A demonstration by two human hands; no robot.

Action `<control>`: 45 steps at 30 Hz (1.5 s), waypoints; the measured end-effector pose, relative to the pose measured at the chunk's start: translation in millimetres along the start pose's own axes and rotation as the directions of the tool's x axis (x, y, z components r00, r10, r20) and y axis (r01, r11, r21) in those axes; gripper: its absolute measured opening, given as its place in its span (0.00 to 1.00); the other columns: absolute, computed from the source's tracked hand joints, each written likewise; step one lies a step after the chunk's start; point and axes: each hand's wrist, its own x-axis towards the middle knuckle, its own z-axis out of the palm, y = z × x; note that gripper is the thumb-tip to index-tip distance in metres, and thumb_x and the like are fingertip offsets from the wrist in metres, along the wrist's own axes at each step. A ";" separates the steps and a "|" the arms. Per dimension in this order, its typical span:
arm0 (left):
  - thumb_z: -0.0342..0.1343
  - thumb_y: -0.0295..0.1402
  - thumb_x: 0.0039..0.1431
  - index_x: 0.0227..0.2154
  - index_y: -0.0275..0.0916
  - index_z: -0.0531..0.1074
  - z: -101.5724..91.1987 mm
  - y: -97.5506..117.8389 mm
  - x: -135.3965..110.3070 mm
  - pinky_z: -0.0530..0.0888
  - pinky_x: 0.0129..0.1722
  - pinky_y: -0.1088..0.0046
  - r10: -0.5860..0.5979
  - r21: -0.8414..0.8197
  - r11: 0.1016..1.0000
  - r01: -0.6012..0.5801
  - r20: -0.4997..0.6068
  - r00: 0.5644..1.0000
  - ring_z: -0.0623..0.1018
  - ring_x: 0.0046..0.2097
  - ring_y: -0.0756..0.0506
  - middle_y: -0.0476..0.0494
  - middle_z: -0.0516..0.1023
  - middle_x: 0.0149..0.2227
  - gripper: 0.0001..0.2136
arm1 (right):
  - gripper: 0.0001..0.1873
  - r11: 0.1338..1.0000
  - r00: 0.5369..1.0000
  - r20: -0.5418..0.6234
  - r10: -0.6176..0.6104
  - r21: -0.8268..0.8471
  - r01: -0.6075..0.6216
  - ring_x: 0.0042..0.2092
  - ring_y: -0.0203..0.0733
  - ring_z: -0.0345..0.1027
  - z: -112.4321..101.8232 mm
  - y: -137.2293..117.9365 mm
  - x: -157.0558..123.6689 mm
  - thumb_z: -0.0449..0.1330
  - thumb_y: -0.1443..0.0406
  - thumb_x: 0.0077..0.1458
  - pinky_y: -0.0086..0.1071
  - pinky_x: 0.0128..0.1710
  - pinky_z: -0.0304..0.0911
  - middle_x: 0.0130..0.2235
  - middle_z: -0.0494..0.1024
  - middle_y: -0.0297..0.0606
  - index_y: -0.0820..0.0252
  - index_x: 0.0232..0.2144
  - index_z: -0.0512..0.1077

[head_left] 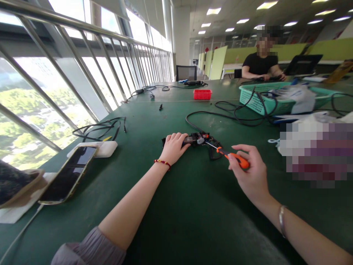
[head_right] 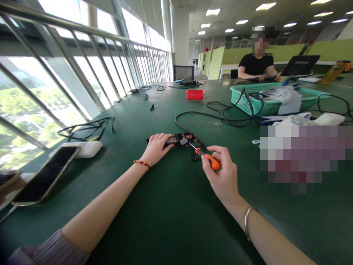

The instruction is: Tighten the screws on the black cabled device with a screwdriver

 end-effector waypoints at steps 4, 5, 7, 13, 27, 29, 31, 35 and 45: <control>0.50 0.38 0.62 0.51 0.41 0.65 0.4 -0.3 0.2 0.63 0.50 0.60 0.001 0.000 1.000 -0.001 0.001 1.000 0.69 0.48 0.40 0.42 0.72 0.46 0.16 | 0.20 0.988 0.972 -0.181 -0.152 -0.020 0.151 0.39 0.40 0.70 2.7 5.6 1.9 0.62 0.66 0.50 0.37 0.40 0.69 0.39 0.69 0.37 0.56 0.46 0.64; 0.51 0.37 0.61 0.51 0.41 0.65 0.3 -0.2 0.2 0.63 0.50 0.60 0.000 -0.001 1.000 0.000 0.003 1.000 0.69 0.48 0.40 0.42 0.72 0.46 0.16 | 0.21 0.986 0.966 -0.195 -0.169 -0.019 0.168 0.42 0.41 0.70 2.9 6.6 2.2 0.62 0.67 0.50 0.38 0.42 0.69 0.43 0.69 0.39 0.56 0.47 0.64; 0.51 0.37 0.61 0.51 0.41 0.65 -0.2 0.3 0.2 0.63 0.50 0.61 -0.003 -0.001 1.000 0.003 0.005 1.000 0.69 0.48 0.40 0.42 0.72 0.46 0.16 | 0.18 0.988 0.970 -0.186 -0.155 -0.025 0.153 0.42 0.41 0.70 2.2 6.9 2.1 0.62 0.66 0.51 0.38 0.42 0.69 0.43 0.69 0.39 0.56 0.45 0.65; 0.52 0.37 0.61 0.51 0.39 0.65 -1.0 1.7 0.1 0.63 0.50 0.61 -0.006 0.015 1.000 0.006 0.005 1.000 0.69 0.48 0.40 0.42 0.72 0.46 0.17 | 0.15 0.989 0.990 -0.041 0.135 0.061 -0.132 0.21 0.34 0.65 0.0 1.5 0.7 0.59 0.60 0.54 0.31 0.23 0.64 0.23 0.67 0.26 0.57 0.44 0.64; 0.51 0.36 0.60 0.50 0.39 0.65 -0.8 1.3 -0.3 0.64 0.50 0.60 0.001 0.018 1.000 -0.001 -0.010 1.000 0.70 0.47 0.40 0.41 0.72 0.45 0.16 | 0.13 0.987 0.990 -0.022 0.140 0.082 -0.138 0.21 0.34 0.66 0.1 1.2 0.6 0.59 0.59 0.54 0.31 0.23 0.66 0.24 0.68 0.27 0.57 0.40 0.66; 0.51 0.36 0.60 0.50 0.39 0.65 -0.8 1.5 -0.1 0.64 0.50 0.60 0.002 0.017 1.000 -0.001 -0.012 1.000 0.69 0.48 0.40 0.41 0.72 0.45 0.16 | 0.16 0.992 0.989 -0.109 0.097 0.094 -0.087 0.27 0.36 0.70 1.3 4.1 1.6 0.61 0.60 0.53 0.35 0.31 0.70 0.33 0.70 0.32 0.56 0.43 0.64; 0.51 0.36 0.60 0.50 0.39 0.65 -0.3 1.4 0.1 0.64 0.50 0.60 0.002 0.018 1.000 -0.002 -0.016 1.000 0.69 0.48 0.40 0.41 0.72 0.45 0.16 | 0.19 0.995 0.983 -0.177 0.050 0.094 -0.034 0.34 0.38 0.72 2.8 7.1 2.8 0.62 0.62 0.51 0.40 0.39 0.70 0.42 0.69 0.37 0.56 0.44 0.63; 0.51 0.36 0.60 0.51 0.39 0.65 0.8 0.5 0.0 0.64 0.50 0.61 0.008 0.025 1.000 -0.007 -0.021 1.000 0.70 0.48 0.40 0.41 0.72 0.46 0.17 | 0.16 0.993 0.982 -0.157 0.103 0.079 -0.091 0.29 0.36 0.71 2.5 6.0 3.3 0.62 0.60 0.52 0.35 0.31 0.70 0.37 0.72 0.35 0.57 0.42 0.64; 0.51 0.37 0.60 0.51 0.40 0.65 -0.2 0.7 -0.7 0.64 0.50 0.60 0.003 0.018 1.000 -0.003 -0.016 1.000 0.69 0.48 0.40 0.41 0.72 0.46 0.16 | 0.11 0.971 0.979 -0.069 0.194 0.152 -0.182 0.16 0.32 0.56 -0.7 4.3 1.8 0.51 0.57 0.61 0.26 0.16 0.55 0.17 0.59 0.23 0.56 0.39 0.66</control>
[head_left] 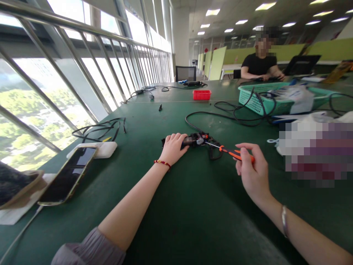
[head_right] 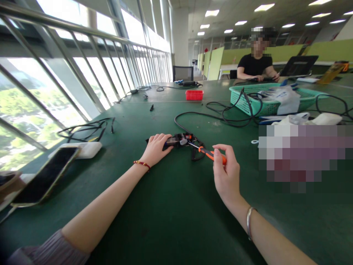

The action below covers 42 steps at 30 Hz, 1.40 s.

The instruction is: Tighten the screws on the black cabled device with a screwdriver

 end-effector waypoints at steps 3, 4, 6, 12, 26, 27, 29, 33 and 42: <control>0.51 0.36 0.60 0.50 0.40 0.65 0.4 -0.2 0.2 0.64 0.49 0.61 0.004 -0.003 1.000 -0.004 -0.003 1.000 0.69 0.48 0.40 0.41 0.72 0.46 0.16 | 0.12 0.999 0.998 -0.035 -0.046 -0.001 0.046 0.24 0.34 0.65 1.0 1.7 0.9 0.56 0.61 0.57 0.30 0.23 0.63 0.26 0.66 0.28 0.56 0.43 0.64; 0.51 0.36 0.60 0.50 0.39 0.65 0.6 -0.3 0.2 0.63 0.50 0.61 0.004 -0.003 1.000 -0.004 -0.004 1.000 0.69 0.48 0.40 0.41 0.72 0.46 0.16 | 0.14 0.997 0.996 -0.054 -0.077 -0.001 0.077 0.27 0.35 0.68 1.3 2.1 1.3 0.57 0.62 0.55 0.32 0.27 0.66 0.31 0.68 0.31 0.56 0.44 0.63; 0.52 0.36 0.60 0.51 0.39 0.65 0.8 -0.7 0.2 0.63 0.50 0.61 0.005 -0.001 1.000 -0.005 -0.008 1.000 0.69 0.48 0.40 0.41 0.72 0.46 0.17 | 0.17 0.990 0.987 -0.082 -0.137 0.005 0.138 0.34 0.37 0.70 1.6 2.9 2.0 0.59 0.64 0.53 0.38 0.39 0.68 0.39 0.69 0.36 0.56 0.45 0.63; 0.52 0.36 0.60 0.51 0.39 0.65 0.0 -0.3 0.3 0.63 0.50 0.61 0.003 -0.004 1.000 -0.003 0.003 1.000 0.69 0.48 0.40 0.41 0.72 0.46 0.17 | 0.11 0.999 0.999 0.008 -0.051 -0.010 0.051 0.23 0.35 0.66 0.3 -1.9 -0.5 0.58 0.60 0.55 0.32 0.25 0.64 0.26 0.69 0.29 0.58 0.40 0.65; 0.52 0.36 0.59 0.51 0.40 0.65 0.1 0.0 0.2 0.64 0.50 0.61 0.000 0.006 1.000 0.000 -0.003 1.000 0.69 0.48 0.40 0.42 0.73 0.46 0.17 | 0.10 0.998 0.999 0.018 -0.040 -0.055 0.041 0.22 0.35 0.66 1.1 -2.0 -1.1 0.58 0.60 0.55 0.31 0.24 0.64 0.24 0.68 0.28 0.57 0.39 0.65; 0.52 0.37 0.60 0.51 0.39 0.65 -0.2 0.1 0.3 0.64 0.50 0.61 0.000 0.005 1.000 0.000 -0.001 1.000 0.69 0.48 0.40 0.42 0.73 0.46 0.17 | 0.10 0.998 0.999 0.043 -0.017 -0.060 0.020 0.20 0.34 0.64 0.8 -2.8 -1.6 0.57 0.60 0.56 0.30 0.21 0.61 0.21 0.66 0.27 0.58 0.38 0.66; 0.52 0.36 0.60 0.51 0.39 0.65 -0.7 0.4 0.3 0.64 0.50 0.61 0.000 0.002 1.000 0.000 0.002 1.000 0.69 0.48 0.40 0.42 0.73 0.46 0.17 | 0.10 0.997 0.999 0.038 -0.039 -0.067 0.041 0.22 0.35 0.65 0.7 -2.3 -1.3 0.57 0.60 0.56 0.31 0.23 0.63 0.23 0.66 0.27 0.57 0.39 0.65; 0.52 0.36 0.59 0.51 0.39 0.66 -1.0 0.3 0.1 0.63 0.50 0.61 0.001 0.005 1.000 -0.001 0.004 1.000 0.69 0.48 0.40 0.42 0.72 0.46 0.17 | 0.16 0.983 0.981 -0.067 -0.181 -0.037 0.179 0.35 0.38 0.71 1.8 2.2 2.0 0.61 0.64 0.51 0.40 0.41 0.68 0.40 0.69 0.36 0.56 0.43 0.64; 0.53 0.42 0.60 0.51 0.39 0.65 -1.3 0.3 0.1 0.63 0.50 0.61 0.011 -0.028 1.000 -0.012 -0.003 1.000 0.69 0.47 0.40 0.42 0.72 0.45 0.19 | 0.08 0.992 0.995 0.054 -0.084 -0.088 0.089 0.23 0.35 0.65 1.3 -4.5 -2.2 0.58 0.61 0.55 0.31 0.25 0.63 0.23 0.67 0.28 0.58 0.36 0.67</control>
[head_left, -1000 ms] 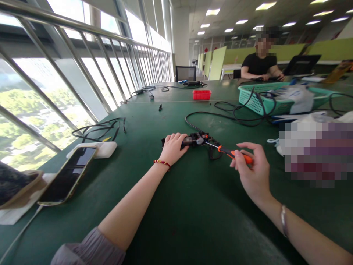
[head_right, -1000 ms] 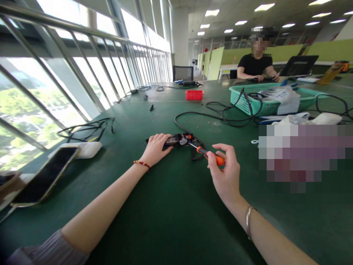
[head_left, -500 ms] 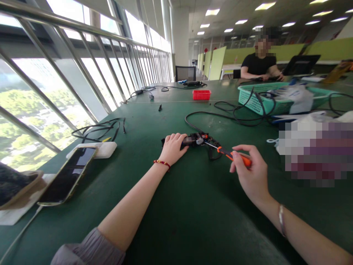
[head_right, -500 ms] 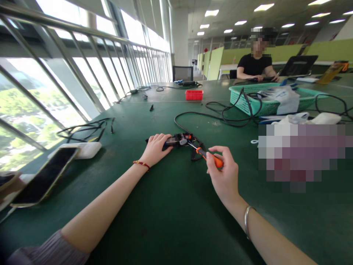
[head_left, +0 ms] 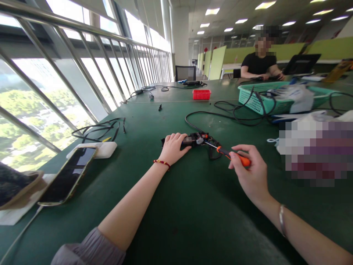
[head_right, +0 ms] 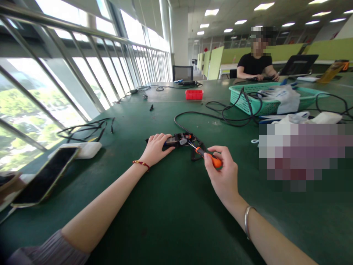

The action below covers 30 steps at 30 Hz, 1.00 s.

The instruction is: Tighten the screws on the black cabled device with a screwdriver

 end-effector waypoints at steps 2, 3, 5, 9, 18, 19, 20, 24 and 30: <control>0.51 0.43 0.61 0.51 0.40 0.66 -0.4 0.2 0.1 0.63 0.50 0.60 -0.003 -0.009 1.000 0.003 -0.002 1.000 0.69 0.47 0.40 0.43 0.72 0.44 0.19 | 0.11 0.999 0.997 -0.055 -0.051 -0.005 0.051 0.29 0.37 0.68 0.5 1.4 1.2 0.60 0.62 0.53 0.35 0.32 0.67 0.30 0.70 0.32 0.57 0.38 0.66; 0.50 0.43 0.62 0.51 0.40 0.66 -0.5 0.3 0.1 0.63 0.50 0.60 -0.007 -0.011 1.000 0.007 0.000 1.000 0.69 0.47 0.40 0.43 0.72 0.44 0.18 | 0.12 0.997 0.994 -0.082 -0.078 0.002 0.078 0.33 0.39 0.70 0.7 2.4 2.0 0.61 0.63 0.52 0.37 0.36 0.68 0.34 0.70 0.34 0.57 0.40 0.66; 0.48 0.42 0.63 0.51 0.40 0.66 -0.7 0.5 0.2 0.63 0.50 0.61 -0.012 -0.008 1.000 0.012 0.005 1.000 0.69 0.47 0.41 0.43 0.72 0.44 0.17 | 0.15 0.993 0.988 -0.112 -0.109 0.024 0.113 0.38 0.40 0.71 0.9 3.6 3.0 0.62 0.64 0.50 0.39 0.40 0.68 0.40 0.70 0.37 0.57 0.41 0.66; 0.47 0.41 0.64 0.51 0.40 0.65 -0.3 0.6 0.4 0.63 0.49 0.62 -0.015 0.001 1.000 0.015 0.006 1.000 0.70 0.47 0.41 0.43 0.73 0.45 0.16 | 0.09 0.999 0.999 -0.027 -0.046 0.003 0.046 0.25 0.35 0.67 -0.2 1.6 1.2 0.60 0.62 0.53 0.31 0.27 0.65 0.27 0.70 0.31 0.58 0.37 0.67; 0.48 0.40 0.64 0.51 0.40 0.66 0.9 -0.3 0.7 0.63 0.49 0.62 -0.015 0.001 1.000 0.015 0.004 1.000 0.70 0.46 0.41 0.43 0.73 0.44 0.16 | 0.18 0.987 0.976 -0.169 -0.140 0.051 0.151 0.44 0.42 0.69 2.4 7.7 3.7 0.62 0.64 0.50 0.39 0.45 0.67 0.44 0.68 0.40 0.57 0.44 0.64; 0.48 0.40 0.64 0.51 0.40 0.66 0.6 -0.1 0.8 0.63 0.49 0.62 -0.017 0.003 1.000 0.017 0.006 1.000 0.70 0.47 0.41 0.43 0.73 0.44 0.16 | 0.18 0.988 0.977 -0.165 -0.136 0.052 0.147 0.44 0.42 0.69 2.5 7.7 3.8 0.62 0.64 0.50 0.39 0.44 0.68 0.44 0.68 0.39 0.57 0.43 0.64; 0.48 0.40 0.64 0.51 0.40 0.66 0.3 0.1 0.9 0.63 0.49 0.62 -0.019 0.004 1.000 0.019 0.008 1.000 0.70 0.47 0.41 0.43 0.73 0.44 0.16 | 0.17 0.991 0.982 -0.146 -0.118 0.046 0.126 0.41 0.41 0.70 2.4 7.2 3.4 0.62 0.64 0.50 0.38 0.42 0.68 0.41 0.69 0.38 0.57 0.43 0.64; 0.48 0.40 0.64 0.51 0.40 0.66 -0.2 0.6 1.1 0.63 0.49 0.62 -0.023 0.004 1.000 0.023 0.010 1.000 0.70 0.47 0.41 0.43 0.73 0.44 0.16 | 0.11 1.000 1.000 -0.007 0.012 0.008 -0.012 0.24 0.36 0.66 1.2 4.1 0.4 0.58 0.60 0.55 0.33 0.27 0.65 0.24 0.67 0.28 0.58 0.39 0.66; 0.47 0.40 0.64 0.51 0.40 0.66 0.4 -0.3 0.6 0.63 0.49 0.61 -0.016 -0.002 1.000 0.016 0.009 1.000 0.69 0.47 0.41 0.43 0.72 0.45 0.16 | 0.17 0.994 0.986 -0.136 -0.099 0.023 0.103 0.38 0.40 0.70 1.5 5.7 2.3 0.62 0.63 0.50 0.39 0.41 0.68 0.40 0.68 0.37 0.57 0.43 0.64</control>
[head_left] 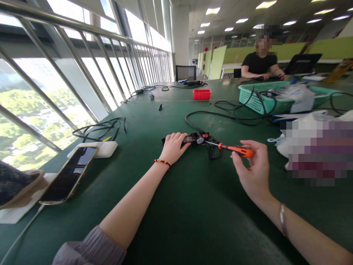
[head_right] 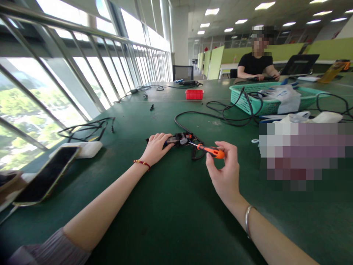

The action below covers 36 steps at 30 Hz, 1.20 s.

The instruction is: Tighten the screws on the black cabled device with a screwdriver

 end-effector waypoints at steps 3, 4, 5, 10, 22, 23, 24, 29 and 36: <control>0.47 0.40 0.64 0.51 0.41 0.65 -1.1 0.6 -0.1 0.63 0.50 0.62 -0.005 0.004 1.000 0.005 0.003 1.000 0.69 0.47 0.41 0.43 0.73 0.45 0.16 | 0.16 1.000 1.000 0.010 0.009 0.002 -0.009 0.36 0.39 0.70 -0.2 -2.7 0.2 0.62 0.63 0.50 0.37 0.38 0.68 0.37 0.70 0.36 0.57 0.41 0.65; 0.47 0.40 0.64 0.51 0.41 0.65 -1.4 0.9 -0.1 0.63 0.50 0.62 -0.007 0.004 1.000 0.007 0.003 1.000 0.69 0.47 0.41 0.43 0.73 0.45 0.16 | 0.13 0.999 0.998 0.046 0.040 -0.007 -0.040 0.31 0.37 0.69 -0.5 -4.3 -0.2 0.61 0.63 0.52 0.35 0.33 0.68 0.32 0.70 0.33 0.57 0.40 0.65; 0.47 0.40 0.64 0.51 0.41 0.66 -1.7 1.1 -0.2 0.63 0.50 0.62 -0.007 0.001 1.000 0.007 0.003 1.000 0.69 0.47 0.41 0.43 0.73 0.45 0.16 | 0.11 0.997 0.993 0.087 0.076 -0.016 -0.075 0.27 0.36 0.67 -0.9 -5.9 -0.7 0.60 0.62 0.53 0.33 0.28 0.66 0.28 0.69 0.31 0.57 0.39 0.66; 0.47 0.40 0.64 0.51 0.40 0.66 -1.3 0.8 -0.1 0.63 0.50 0.62 -0.002 0.002 1.000 0.002 -0.003 1.000 0.69 0.47 0.42 0.43 0.73 0.45 0.16 | 0.11 0.996 0.992 0.090 0.085 -0.035 -0.082 0.28 0.37 0.68 -0.9 -5.6 -0.6 0.59 0.62 0.53 0.34 0.30 0.66 0.28 0.68 0.30 0.57 0.39 0.65; 0.47 0.41 0.64 0.51 0.40 0.66 0.9 -0.4 -0.8 0.63 0.49 0.62 0.006 0.013 1.000 -0.006 -0.012 1.000 0.70 0.47 0.41 0.42 0.73 0.45 0.16 | 0.09 0.992 0.987 0.119 0.109 -0.077 -0.100 0.23 0.35 0.64 -2.1 -5.4 -0.3 0.58 0.59 0.55 0.30 0.23 0.62 0.23 0.67 0.28 0.58 0.37 0.67; 0.47 0.41 0.64 0.51 0.40 0.66 0.5 0.0 -0.6 0.63 0.49 0.61 0.005 0.008 1.000 -0.005 -0.009 1.000 0.70 0.47 0.41 0.42 0.73 0.45 0.16 | 0.10 0.995 0.993 0.090 0.074 -0.067 -0.068 0.26 0.36 0.66 -1.7 -4.7 0.1 0.59 0.60 0.54 0.32 0.27 0.65 0.26 0.68 0.30 0.58 0.38 0.66; 0.47 0.40 0.64 0.51 0.40 0.66 0.0 0.4 -0.5 0.63 0.49 0.61 0.005 0.005 1.000 -0.005 -0.007 1.000 0.70 0.47 0.41 0.42 0.73 0.45 0.16 | 0.12 0.998 0.998 0.054 0.034 -0.054 -0.032 0.30 0.37 0.68 -1.3 -3.7 0.5 0.60 0.61 0.53 0.34 0.32 0.67 0.30 0.69 0.32 0.57 0.39 0.66; 0.47 0.40 0.64 0.51 0.40 0.66 -2.3 1.8 -0.6 0.64 0.49 0.61 0.007 0.011 1.000 -0.007 -0.001 1.000 0.70 0.47 0.40 0.41 0.73 0.45 0.16 | 0.16 0.998 0.999 -0.011 -0.051 -0.021 0.051 0.40 0.41 0.70 -0.4 -1.9 1.0 0.62 0.64 0.49 0.38 0.42 0.69 0.40 0.70 0.37 0.56 0.41 0.65; 0.47 0.39 0.65 0.51 0.39 0.65 -5.3 5.7 -2.4 0.63 0.49 0.62 0.023 0.061 0.998 -0.024 0.011 1.000 0.70 0.48 0.41 0.41 0.72 0.49 0.15 | 0.07 0.996 0.988 0.131 0.079 -0.042 -0.075 0.22 0.35 0.65 -2.4 -6.3 -3.3 0.58 0.60 0.56 0.31 0.25 0.64 0.21 0.67 0.27 0.57 0.35 0.67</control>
